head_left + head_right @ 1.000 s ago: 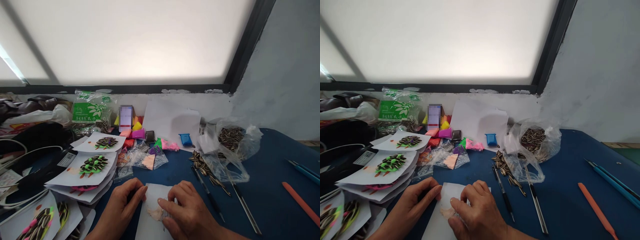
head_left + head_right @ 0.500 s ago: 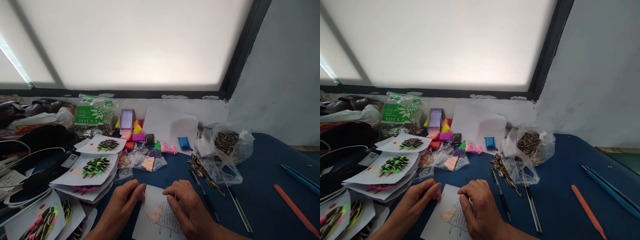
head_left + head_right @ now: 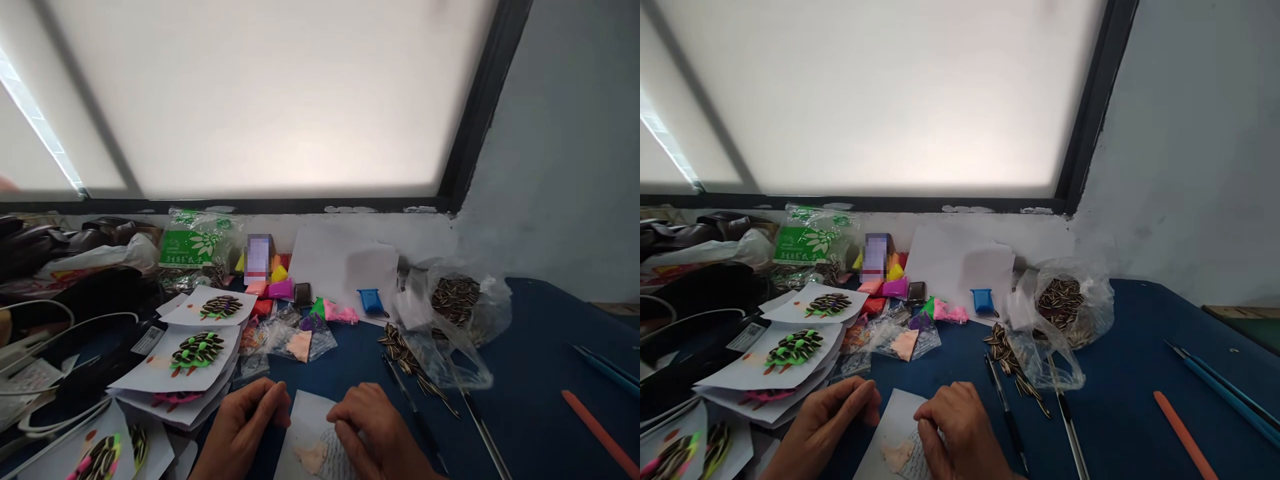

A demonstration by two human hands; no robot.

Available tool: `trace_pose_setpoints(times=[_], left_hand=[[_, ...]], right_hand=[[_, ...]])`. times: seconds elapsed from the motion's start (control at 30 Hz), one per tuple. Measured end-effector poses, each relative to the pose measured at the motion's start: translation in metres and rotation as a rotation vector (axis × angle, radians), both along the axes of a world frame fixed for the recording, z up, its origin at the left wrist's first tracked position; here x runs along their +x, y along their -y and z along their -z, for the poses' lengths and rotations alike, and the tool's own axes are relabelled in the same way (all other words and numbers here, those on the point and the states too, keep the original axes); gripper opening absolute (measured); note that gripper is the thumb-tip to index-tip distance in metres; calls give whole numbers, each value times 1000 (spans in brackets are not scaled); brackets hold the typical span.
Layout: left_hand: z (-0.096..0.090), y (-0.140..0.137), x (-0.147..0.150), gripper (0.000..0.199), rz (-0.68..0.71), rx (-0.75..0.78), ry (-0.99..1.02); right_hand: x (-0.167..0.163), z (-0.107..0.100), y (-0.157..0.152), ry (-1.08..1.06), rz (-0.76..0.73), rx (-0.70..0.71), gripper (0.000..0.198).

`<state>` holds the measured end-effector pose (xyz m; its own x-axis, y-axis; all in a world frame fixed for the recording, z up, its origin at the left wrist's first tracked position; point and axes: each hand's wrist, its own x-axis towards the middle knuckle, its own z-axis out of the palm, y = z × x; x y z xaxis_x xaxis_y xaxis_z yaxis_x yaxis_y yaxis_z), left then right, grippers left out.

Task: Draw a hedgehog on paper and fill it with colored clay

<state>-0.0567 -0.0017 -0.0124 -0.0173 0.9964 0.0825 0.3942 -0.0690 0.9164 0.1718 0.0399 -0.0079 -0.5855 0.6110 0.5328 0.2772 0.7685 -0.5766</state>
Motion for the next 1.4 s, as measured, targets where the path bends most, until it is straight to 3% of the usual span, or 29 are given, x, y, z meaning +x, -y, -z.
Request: trace_pose_setpoints(times=[0.1,0.2,0.3,0.43,0.53,0.6,0.7,0.77,0.83,0.93,1.1,1.23,1.4], left_hand=[[-1,0,-2,57,-18,46,-15],[-5,-1,2,52,-38,47,13],[-10,-2,8,51,21,-7,46],[-11,-4,16,62,82,-108,32],[-12,-7,23,64,102,-157,60],[-16,-11,29,65,111,-148,92],[-25,-20,32,67,107,-96,65],[-29,-28,28,68,74,-37,-112],[-30,-37,20,65,-25,16,-322],[-29,-48,8,31,-200,62,-496],[-23,-62,5,29,-302,-15,-683],[-22,-67,5,24,-300,-8,-672],[-34,-68,6,12,-255,108,-513]], right_hand=[[-4,13,-1,-11,1,102,20],[-10,30,-1,-119,73,201,28],[-12,36,-3,-117,112,117,30],[-12,18,-8,-78,50,40,24],[-17,-3,-14,-30,-89,-13,25],[-24,-14,-18,-45,-96,-71,18],[-35,-25,-25,-52,-119,-179,24],[-43,-30,-33,-14,-147,-240,28],[-50,-33,-43,27,-81,-219,27],[-59,-33,-58,47,29,-190,24],[-65,-24,-68,35,75,-237,26],[-62,-22,-66,-3,84,-276,27],[-57,-32,-69,-78,55,-330,31]])
